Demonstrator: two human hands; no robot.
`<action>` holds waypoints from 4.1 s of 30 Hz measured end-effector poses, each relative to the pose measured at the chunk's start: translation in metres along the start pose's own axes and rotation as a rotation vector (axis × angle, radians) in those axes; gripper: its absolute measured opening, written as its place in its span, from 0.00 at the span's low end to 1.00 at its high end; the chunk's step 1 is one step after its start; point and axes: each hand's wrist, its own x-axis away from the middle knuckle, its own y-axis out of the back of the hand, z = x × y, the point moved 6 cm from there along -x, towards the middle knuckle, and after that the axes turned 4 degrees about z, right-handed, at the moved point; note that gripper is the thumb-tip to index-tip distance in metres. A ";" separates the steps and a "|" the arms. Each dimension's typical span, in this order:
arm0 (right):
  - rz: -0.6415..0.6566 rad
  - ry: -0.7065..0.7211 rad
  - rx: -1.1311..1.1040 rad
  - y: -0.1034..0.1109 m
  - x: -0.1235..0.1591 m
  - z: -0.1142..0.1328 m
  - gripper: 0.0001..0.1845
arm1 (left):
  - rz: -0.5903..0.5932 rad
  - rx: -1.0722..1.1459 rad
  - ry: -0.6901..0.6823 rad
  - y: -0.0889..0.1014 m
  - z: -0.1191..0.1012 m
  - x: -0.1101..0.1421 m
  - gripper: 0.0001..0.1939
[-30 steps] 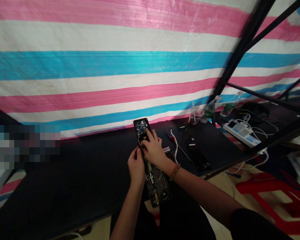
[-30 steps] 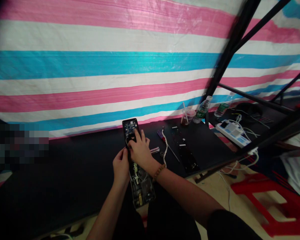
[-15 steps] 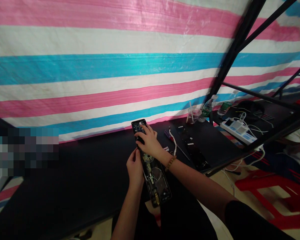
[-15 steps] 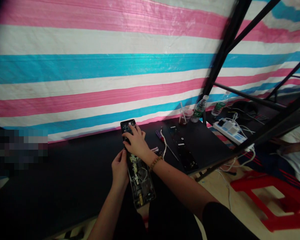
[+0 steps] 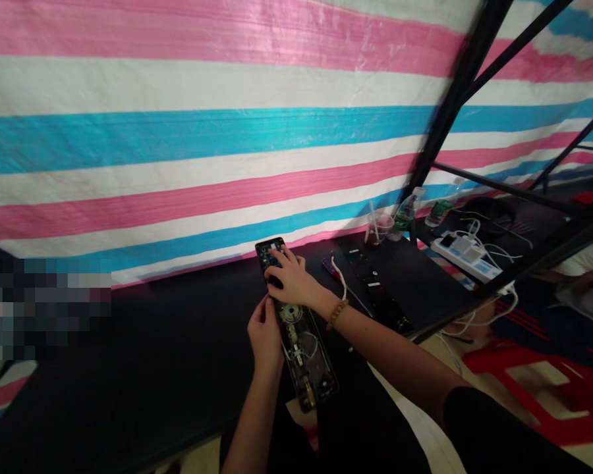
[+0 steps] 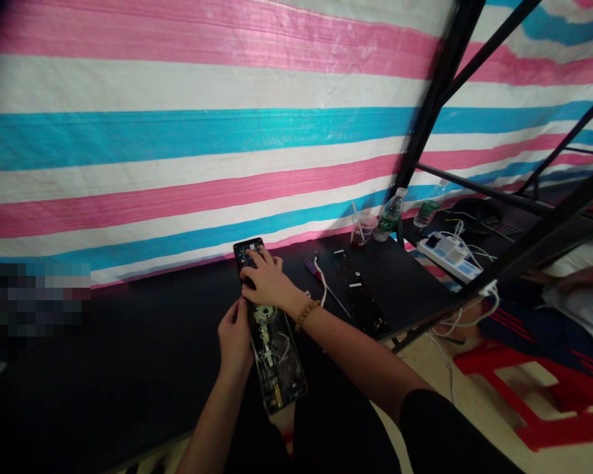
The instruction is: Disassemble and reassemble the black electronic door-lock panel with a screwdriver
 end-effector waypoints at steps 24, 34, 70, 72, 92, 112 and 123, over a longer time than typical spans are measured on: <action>-0.175 -0.147 0.006 0.017 -0.021 -0.020 0.10 | 0.010 -0.001 0.035 0.000 0.002 0.000 0.21; -0.181 -0.303 0.009 0.005 -0.035 -0.013 0.07 | -0.006 -0.324 -0.135 0.002 -0.005 0.002 0.21; -0.216 -0.050 0.261 0.012 -0.038 0.000 0.07 | 0.010 -0.589 -0.286 -0.003 -0.020 0.010 0.24; -0.203 -0.038 0.273 0.012 -0.040 0.000 0.08 | 0.012 -0.590 -0.280 -0.003 -0.019 0.011 0.25; -0.202 -0.110 0.135 0.009 -0.046 -0.010 0.04 | 0.019 -0.646 -0.313 -0.003 -0.022 0.011 0.24; -0.239 -0.217 0.115 0.005 -0.038 -0.008 0.05 | -0.001 -0.631 -0.307 -0.004 -0.023 0.014 0.23; -0.194 -0.035 0.279 0.008 -0.037 0.004 0.08 | 0.005 -0.628 -0.322 -0.004 -0.021 0.014 0.24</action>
